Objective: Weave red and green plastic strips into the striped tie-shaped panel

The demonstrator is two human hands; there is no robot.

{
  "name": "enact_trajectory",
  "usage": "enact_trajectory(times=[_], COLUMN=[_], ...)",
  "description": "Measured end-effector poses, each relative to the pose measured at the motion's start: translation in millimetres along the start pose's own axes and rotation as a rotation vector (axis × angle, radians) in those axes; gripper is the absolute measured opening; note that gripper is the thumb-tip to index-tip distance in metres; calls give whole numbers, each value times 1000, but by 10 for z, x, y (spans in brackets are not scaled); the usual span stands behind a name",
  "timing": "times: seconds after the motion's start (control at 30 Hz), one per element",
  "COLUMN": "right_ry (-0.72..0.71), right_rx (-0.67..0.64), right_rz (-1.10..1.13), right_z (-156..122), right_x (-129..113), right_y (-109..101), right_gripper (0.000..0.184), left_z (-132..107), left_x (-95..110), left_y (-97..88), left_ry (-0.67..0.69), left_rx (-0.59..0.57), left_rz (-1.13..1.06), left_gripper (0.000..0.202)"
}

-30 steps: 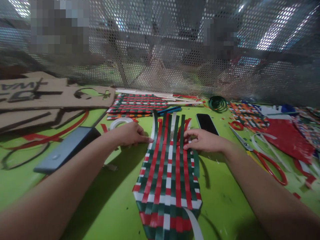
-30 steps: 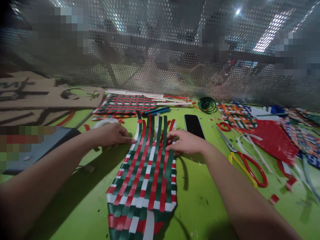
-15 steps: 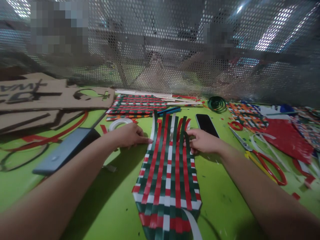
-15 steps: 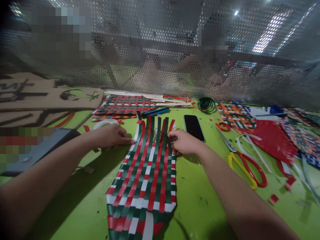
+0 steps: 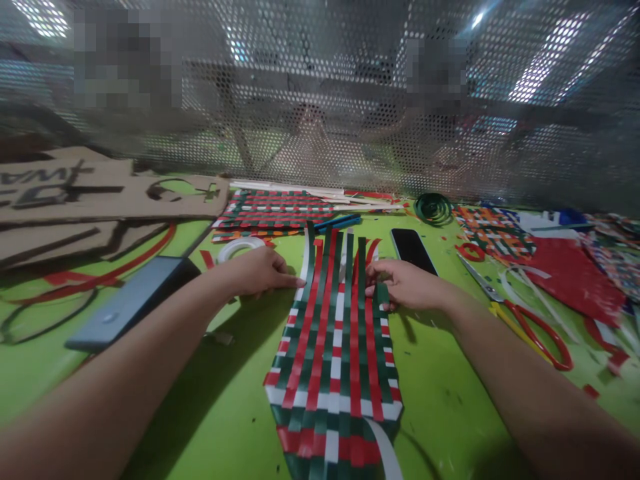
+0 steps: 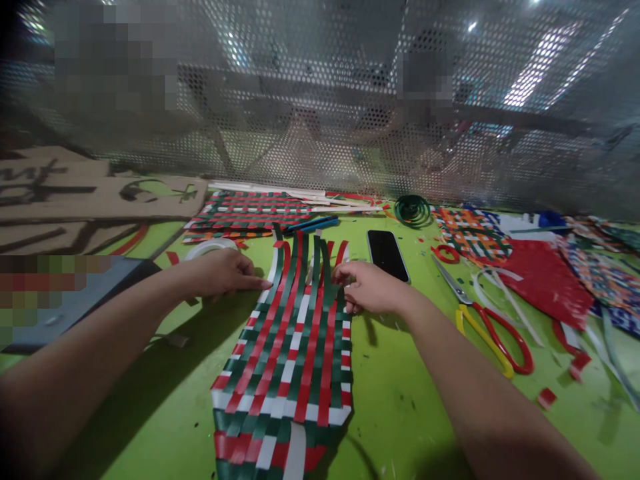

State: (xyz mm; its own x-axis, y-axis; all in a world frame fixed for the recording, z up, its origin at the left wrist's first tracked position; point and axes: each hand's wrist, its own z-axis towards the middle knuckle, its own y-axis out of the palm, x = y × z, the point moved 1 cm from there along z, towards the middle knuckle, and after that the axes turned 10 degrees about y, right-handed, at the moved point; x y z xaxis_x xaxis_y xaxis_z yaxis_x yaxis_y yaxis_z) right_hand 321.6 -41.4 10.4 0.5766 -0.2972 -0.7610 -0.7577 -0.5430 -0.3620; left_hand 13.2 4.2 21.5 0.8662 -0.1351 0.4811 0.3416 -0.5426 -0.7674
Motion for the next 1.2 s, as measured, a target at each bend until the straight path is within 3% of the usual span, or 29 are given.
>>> enact_trajectory(times=[0.23,0.5,0.8,0.93,1.1,1.2], right_ry=[-46,0,8,-10,-140,-138], right_rx=[7,83,48,53,-29,-2], right_rz=[6,29,-9,39,-65,-92], right_z=[0,-17,-13,-51,-51,-20], right_x=[-12,-25,-1,-23,-34,-8], right_y=[-6,42,14,16,-23,-41], right_gripper=[20,14,34,29,17,14], left_z=[0,-72,-50,-39,-53,-55], left_x=[-25,55,51,37,27,19], left_y=[-5,-8,-15,-6,11,19], left_ry=[13,50,20,14,33,23], left_rx=[-6,21,3,9,26,27], left_rz=[-31,-30,-39,-35,-41,-48], left_gripper=[48,53,51,47,47,47])
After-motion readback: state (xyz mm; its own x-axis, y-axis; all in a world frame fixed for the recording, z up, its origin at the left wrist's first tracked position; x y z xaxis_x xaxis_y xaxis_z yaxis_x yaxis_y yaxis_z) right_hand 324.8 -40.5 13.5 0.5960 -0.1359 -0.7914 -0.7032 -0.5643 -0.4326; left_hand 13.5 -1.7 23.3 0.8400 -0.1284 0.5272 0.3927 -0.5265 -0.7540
